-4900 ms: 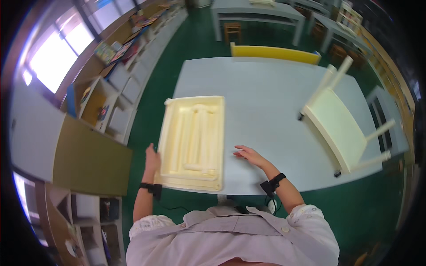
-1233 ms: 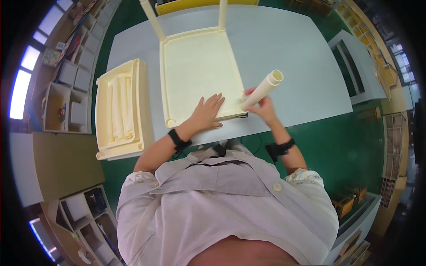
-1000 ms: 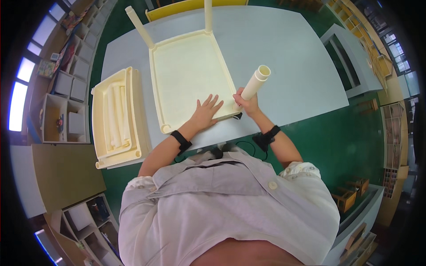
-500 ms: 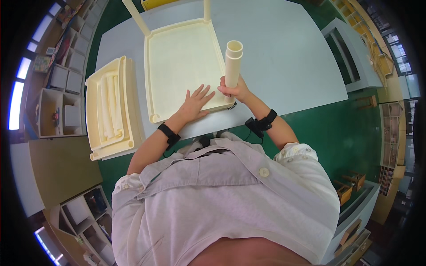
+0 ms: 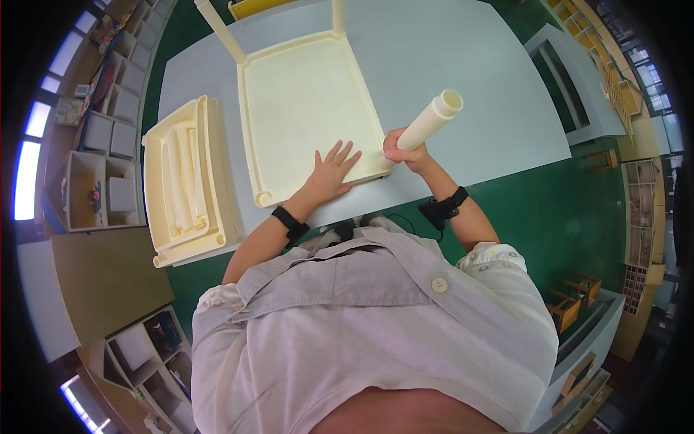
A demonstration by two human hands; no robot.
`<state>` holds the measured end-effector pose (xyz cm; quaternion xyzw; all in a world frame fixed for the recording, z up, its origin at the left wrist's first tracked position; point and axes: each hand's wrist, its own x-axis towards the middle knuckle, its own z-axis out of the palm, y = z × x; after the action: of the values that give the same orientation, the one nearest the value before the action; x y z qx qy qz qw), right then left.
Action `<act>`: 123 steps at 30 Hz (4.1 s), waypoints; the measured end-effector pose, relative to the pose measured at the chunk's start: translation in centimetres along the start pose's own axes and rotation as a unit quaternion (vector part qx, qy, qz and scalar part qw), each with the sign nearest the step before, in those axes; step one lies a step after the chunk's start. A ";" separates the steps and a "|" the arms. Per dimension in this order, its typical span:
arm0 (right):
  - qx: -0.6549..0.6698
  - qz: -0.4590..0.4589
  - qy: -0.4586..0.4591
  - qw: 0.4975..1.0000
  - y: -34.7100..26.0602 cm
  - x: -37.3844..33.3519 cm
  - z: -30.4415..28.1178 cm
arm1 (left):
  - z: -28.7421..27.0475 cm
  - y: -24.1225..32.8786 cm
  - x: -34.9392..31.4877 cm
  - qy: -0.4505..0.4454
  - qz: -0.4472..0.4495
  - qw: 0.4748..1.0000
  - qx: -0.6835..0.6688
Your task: The person is disassembling a yellow plastic utility cart by removing the shelves and supporting legs.
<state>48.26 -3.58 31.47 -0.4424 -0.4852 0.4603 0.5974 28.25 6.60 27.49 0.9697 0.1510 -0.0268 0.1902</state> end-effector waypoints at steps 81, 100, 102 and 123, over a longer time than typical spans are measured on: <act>-0.539 -0.064 -0.114 0.832 2.6 -0.7 -0.9 | -6.5 2.9 0.8 0.093 0.111 0.926 -0.350; -0.604 -0.028 -0.319 0.730 5.8 6.8 7.0 | -5.8 -4.4 -8.0 0.339 -0.068 0.737 -0.581; -0.600 -0.034 -0.319 0.733 5.7 6.9 7.7 | -5.9 -3.4 -7.9 0.380 -0.106 0.739 -0.546; -0.596 -0.032 -0.254 0.761 7.6 6.8 10.5 | -7.5 -3.3 -8.8 0.599 -0.166 0.639 -0.452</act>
<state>37.65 5.38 26.66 -0.5605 -0.8095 0.1545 0.0822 18.83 9.86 34.25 0.5248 0.3833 0.6009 0.4654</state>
